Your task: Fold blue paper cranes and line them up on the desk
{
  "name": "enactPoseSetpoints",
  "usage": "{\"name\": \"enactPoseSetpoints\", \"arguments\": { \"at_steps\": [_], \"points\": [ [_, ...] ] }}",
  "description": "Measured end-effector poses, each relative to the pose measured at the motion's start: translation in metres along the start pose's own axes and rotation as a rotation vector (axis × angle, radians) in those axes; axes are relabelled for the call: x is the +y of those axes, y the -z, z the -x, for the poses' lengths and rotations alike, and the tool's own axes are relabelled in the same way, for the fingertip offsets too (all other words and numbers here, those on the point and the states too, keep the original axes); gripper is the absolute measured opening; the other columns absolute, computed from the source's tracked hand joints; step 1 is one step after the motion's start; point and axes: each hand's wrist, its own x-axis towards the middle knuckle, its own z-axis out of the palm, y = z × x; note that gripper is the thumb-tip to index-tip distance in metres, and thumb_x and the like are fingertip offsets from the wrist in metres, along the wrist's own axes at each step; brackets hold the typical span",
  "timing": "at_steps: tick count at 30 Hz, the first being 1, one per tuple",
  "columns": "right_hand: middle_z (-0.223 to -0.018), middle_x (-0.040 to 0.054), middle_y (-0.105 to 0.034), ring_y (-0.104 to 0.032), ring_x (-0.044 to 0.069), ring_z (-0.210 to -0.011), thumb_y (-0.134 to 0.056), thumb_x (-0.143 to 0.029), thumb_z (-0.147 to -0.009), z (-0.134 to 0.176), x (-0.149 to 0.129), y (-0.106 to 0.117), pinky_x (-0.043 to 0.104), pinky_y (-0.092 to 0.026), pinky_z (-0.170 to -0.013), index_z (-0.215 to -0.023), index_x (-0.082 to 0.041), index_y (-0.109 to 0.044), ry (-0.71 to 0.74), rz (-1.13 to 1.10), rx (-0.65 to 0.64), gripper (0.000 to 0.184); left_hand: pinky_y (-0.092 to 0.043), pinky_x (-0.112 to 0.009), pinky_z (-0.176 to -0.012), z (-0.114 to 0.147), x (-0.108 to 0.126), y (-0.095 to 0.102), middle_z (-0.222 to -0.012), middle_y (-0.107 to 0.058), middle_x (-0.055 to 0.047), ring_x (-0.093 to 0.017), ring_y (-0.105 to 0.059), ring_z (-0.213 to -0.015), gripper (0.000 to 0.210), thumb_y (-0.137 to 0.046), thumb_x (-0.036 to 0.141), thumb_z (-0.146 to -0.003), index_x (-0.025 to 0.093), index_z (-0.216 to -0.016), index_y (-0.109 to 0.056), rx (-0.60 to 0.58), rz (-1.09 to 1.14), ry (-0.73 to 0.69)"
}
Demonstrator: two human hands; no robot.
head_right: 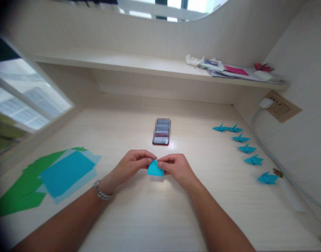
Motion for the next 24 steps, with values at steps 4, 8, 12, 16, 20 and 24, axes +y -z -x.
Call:
{"name": "enactPoseSetpoints", "arguments": {
  "at_steps": [4,8,12,16,20,24],
  "points": [
    [-0.074,0.0062,-0.071,-0.062,0.016,-0.064,-0.078,-0.034,-0.064,0.0,0.0,0.001,0.031,-0.051,-0.061,-0.085,-0.016,-0.075,0.0,0.007,-0.002,0.028,-0.054,-0.025,-0.064,-0.001,-0.003,0.0,-0.076,-0.071,-0.005,-0.013,-0.064,-0.065,0.015,-0.061,0.015,-0.077,0.015,-0.085,-0.073,0.007,-0.023,-0.017],
    [-0.074,0.0061,-0.071,-0.062,0.015,-0.064,-0.077,-0.033,-0.064,-0.001,0.001,0.001,0.03,-0.051,-0.06,-0.084,-0.016,-0.075,0.0,0.017,-0.019,0.027,-0.055,-0.027,-0.066,-0.003,-0.006,0.002,-0.077,-0.072,-0.005,-0.014,-0.065,-0.066,0.013,-0.065,0.015,-0.073,0.014,-0.085,-0.071,0.05,-0.061,-0.069],
    [-0.074,0.0059,-0.071,-0.063,0.015,-0.063,-0.079,-0.033,-0.063,-0.001,0.001,0.0,0.03,-0.052,-0.06,-0.084,-0.016,-0.075,0.002,0.006,-0.015,0.027,-0.056,-0.028,-0.066,-0.003,-0.006,0.001,-0.078,-0.072,-0.006,-0.015,-0.066,-0.068,0.014,-0.067,0.015,-0.071,0.013,-0.085,-0.068,0.096,-0.024,-0.111],
    [-0.074,0.0064,-0.072,-0.064,0.016,-0.063,-0.079,-0.033,-0.062,0.0,-0.001,-0.002,0.032,-0.052,-0.061,-0.085,-0.016,-0.075,0.021,-0.004,0.034,0.028,-0.056,-0.028,-0.065,-0.003,-0.005,-0.002,-0.075,-0.071,-0.005,-0.015,-0.066,-0.066,0.014,-0.065,0.017,-0.074,0.013,-0.088,-0.065,0.151,0.057,-0.086],
    [-0.075,0.0069,-0.073,-0.065,0.017,-0.064,-0.076,-0.032,-0.066,-0.001,0.001,-0.003,0.033,-0.053,-0.062,-0.084,-0.017,-0.076,0.095,0.061,0.089,0.024,-0.057,-0.029,-0.069,-0.003,-0.007,-0.004,-0.081,-0.071,-0.006,-0.015,-0.067,-0.071,0.019,-0.067,0.023,-0.076,0.013,-0.093,-0.066,0.144,0.107,-0.08],
    [-0.081,0.0067,-0.074,-0.066,0.018,-0.07,-0.073,-0.031,-0.07,-0.002,0.003,-0.004,0.034,-0.053,-0.067,-0.085,-0.019,-0.076,0.187,0.168,0.073,0.02,-0.056,-0.029,-0.069,-0.003,-0.012,-0.004,-0.079,-0.071,-0.006,-0.016,-0.067,-0.072,0.025,-0.076,0.026,-0.069,0.013,-0.089,-0.067,0.149,0.026,-0.099]
  ]
}}
